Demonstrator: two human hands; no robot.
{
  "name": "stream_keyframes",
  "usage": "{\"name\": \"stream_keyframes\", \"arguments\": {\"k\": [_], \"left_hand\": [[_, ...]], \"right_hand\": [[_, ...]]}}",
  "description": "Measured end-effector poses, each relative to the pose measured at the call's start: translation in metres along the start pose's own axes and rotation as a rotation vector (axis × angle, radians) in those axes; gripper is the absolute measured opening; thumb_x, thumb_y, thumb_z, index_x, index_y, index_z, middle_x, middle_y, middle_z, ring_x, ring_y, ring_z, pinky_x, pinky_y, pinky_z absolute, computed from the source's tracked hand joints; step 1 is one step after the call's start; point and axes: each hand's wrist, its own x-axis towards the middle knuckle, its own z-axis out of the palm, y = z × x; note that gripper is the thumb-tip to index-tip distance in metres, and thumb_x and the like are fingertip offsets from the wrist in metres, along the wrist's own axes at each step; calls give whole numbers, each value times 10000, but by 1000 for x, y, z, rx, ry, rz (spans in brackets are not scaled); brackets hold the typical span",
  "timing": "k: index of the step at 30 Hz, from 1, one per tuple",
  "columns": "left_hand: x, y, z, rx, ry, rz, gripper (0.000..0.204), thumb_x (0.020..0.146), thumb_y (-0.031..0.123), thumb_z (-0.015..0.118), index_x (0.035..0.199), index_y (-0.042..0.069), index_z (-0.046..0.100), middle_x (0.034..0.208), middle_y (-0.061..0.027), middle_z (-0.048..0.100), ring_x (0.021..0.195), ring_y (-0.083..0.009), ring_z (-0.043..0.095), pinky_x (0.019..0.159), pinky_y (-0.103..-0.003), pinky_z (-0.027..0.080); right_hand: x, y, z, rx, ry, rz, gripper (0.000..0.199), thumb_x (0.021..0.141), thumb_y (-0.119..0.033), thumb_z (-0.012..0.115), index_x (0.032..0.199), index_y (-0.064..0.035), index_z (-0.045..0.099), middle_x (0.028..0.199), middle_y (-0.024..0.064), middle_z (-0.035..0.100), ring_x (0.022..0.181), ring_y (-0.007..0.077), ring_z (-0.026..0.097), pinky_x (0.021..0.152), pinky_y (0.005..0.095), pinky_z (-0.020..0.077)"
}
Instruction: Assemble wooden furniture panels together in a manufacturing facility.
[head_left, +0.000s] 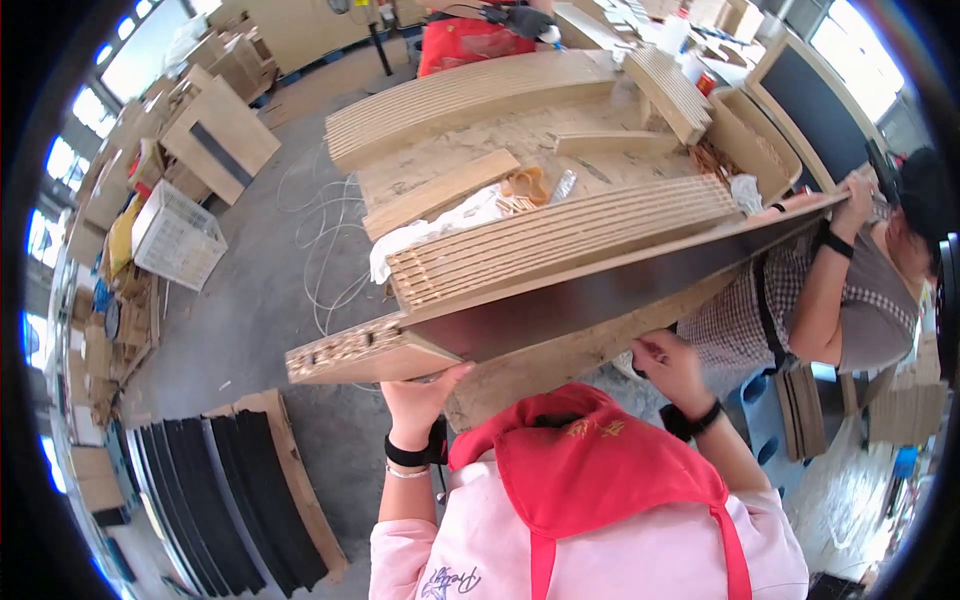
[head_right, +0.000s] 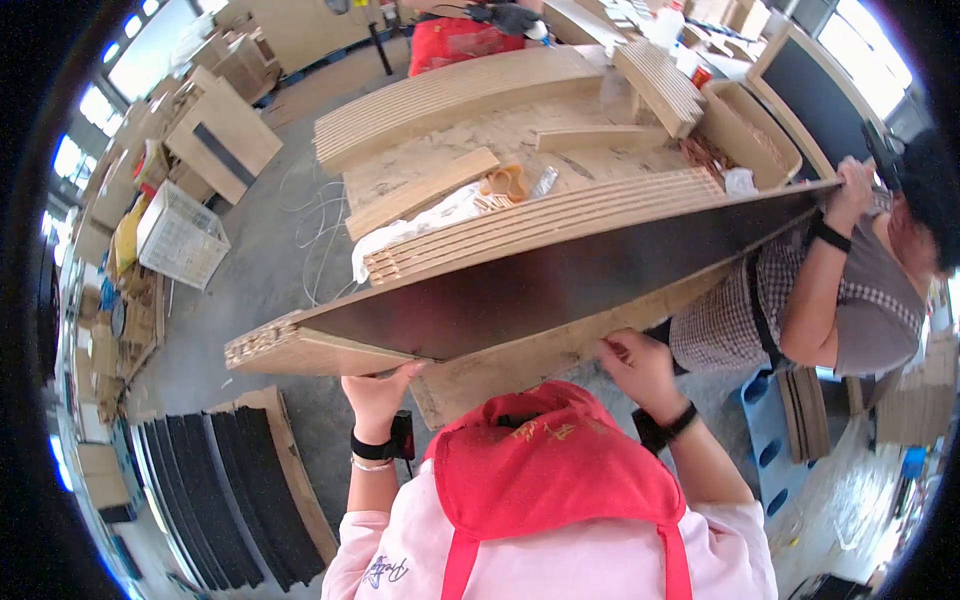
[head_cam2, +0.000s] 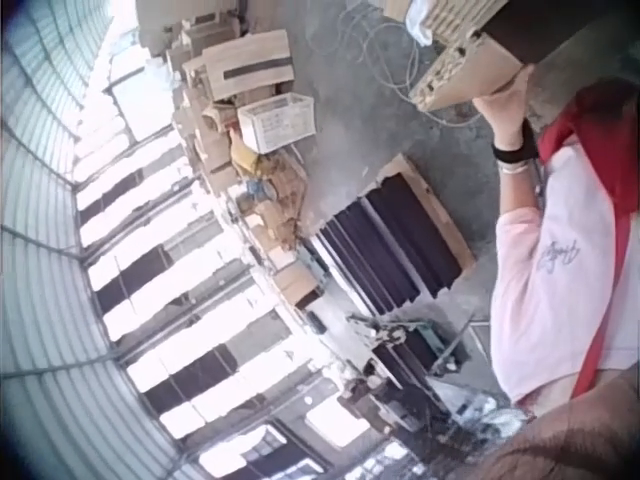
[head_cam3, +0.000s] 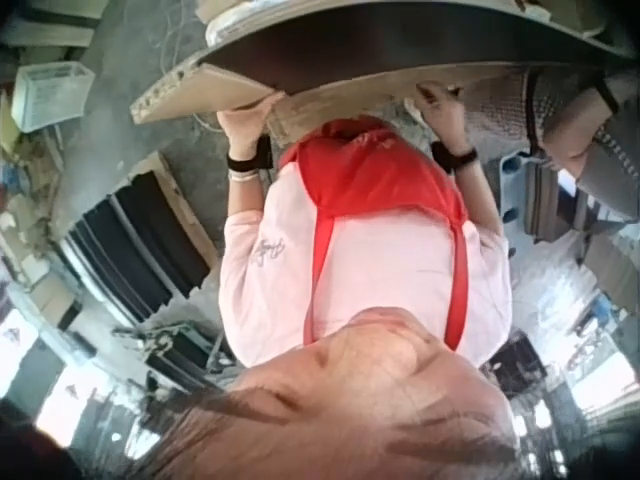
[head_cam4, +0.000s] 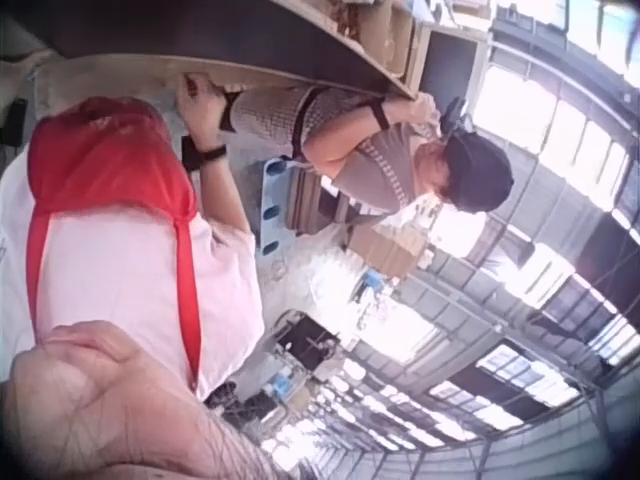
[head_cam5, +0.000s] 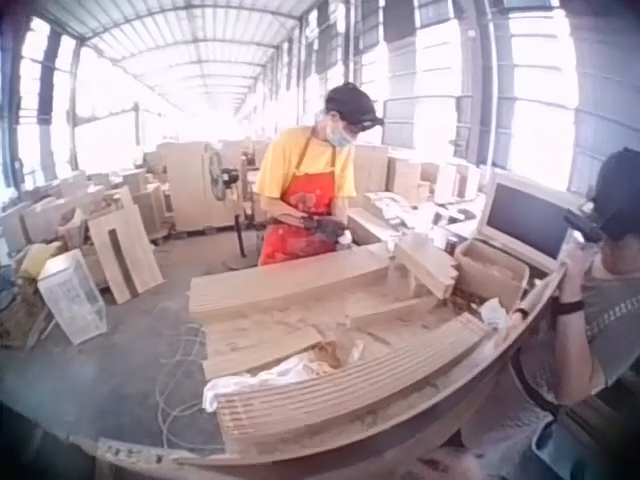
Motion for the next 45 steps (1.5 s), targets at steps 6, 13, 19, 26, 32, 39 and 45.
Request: {"name": "stream_keyframes", "arguments": {"k": [6, 13, 19, 26, 32, 39, 45], "left_hand": [[-4, -16, -8, 301, 5, 94, 473, 564, 126, 913, 941, 25, 645, 911, -61, 656, 819, -164, 631, 721, -291, 507], [-2, -10, -2, 243, 32, 124, 551, 563, 75, 903, 943, 44, 505, 825, -47, 602, 768, -148, 598, 698, -281, 499], [8, -1, -3, 294, -75, 244, 598, 590, 29, 878, 957, 65, 407, 791, -38, 592, 726, -137, 622, 659, -268, 505], [1, 3, 1, 387, 72, 201, 483, 543, 143, 912, 930, 21, 650, 842, -52, 681, 768, -164, 668, 711, -290, 525], [0, 2, 5, 373, 173, 127, 476, 536, 160, 914, 926, 20, 681, 863, -68, 702, 786, -184, 678, 745, -310, 533], [1, 9, 1, 243, 91, 75, 416, 581, 100, 907, 918, 10, 681, 869, -62, 704, 800, -146, 663, 751, -299, 529], [-5, -12, -15, 32, -160, 7, 559, 667, 26, 855, 1140, -11, 560, 978, -38, 645, 859, -137, 624, 762, -277, 517]], "right_hand": [[19, 61, 63, -348, -170, 55, 326, 825, -396, 679, 776, -74, 689, 612, 74, 652, 590, 232, 665, 548, 347, 516], [35, 70, 76, -439, -119, -45, 424, 789, -512, 657, 709, -98, 699, 677, 122, 660, 633, 306, 656, 580, 415, 525], [36, 71, 80, -586, -91, -70, 329, 792, -427, 668, 837, -106, 726, 746, 101, 683, 692, 294, 669, 620, 399, 544], [43, 62, 78, -652, -110, -64, 460, 819, -541, 586, 744, -102, 703, 695, 110, 667, 669, 298, 671, 599, 423, 535], [47, 50, 55, -666, -257, -81, 477, 825, -548, 570, 751, -97, 703, 726, 123, 669, 711, 303, 671, 607, 419, 534], [40, -46, -33, -235, -81, -403, 178, 735, -191, 756, 711, -46, 655, 698, 106, 649, 643, 289, 635, 569, 354, 493], [57, -155, -126, -159, 267, -803, 456, 754, -38, 759, 1143, 11, 528, 1160, 201, 567, 1094, 287, 566, 918, 409, 461]]}}
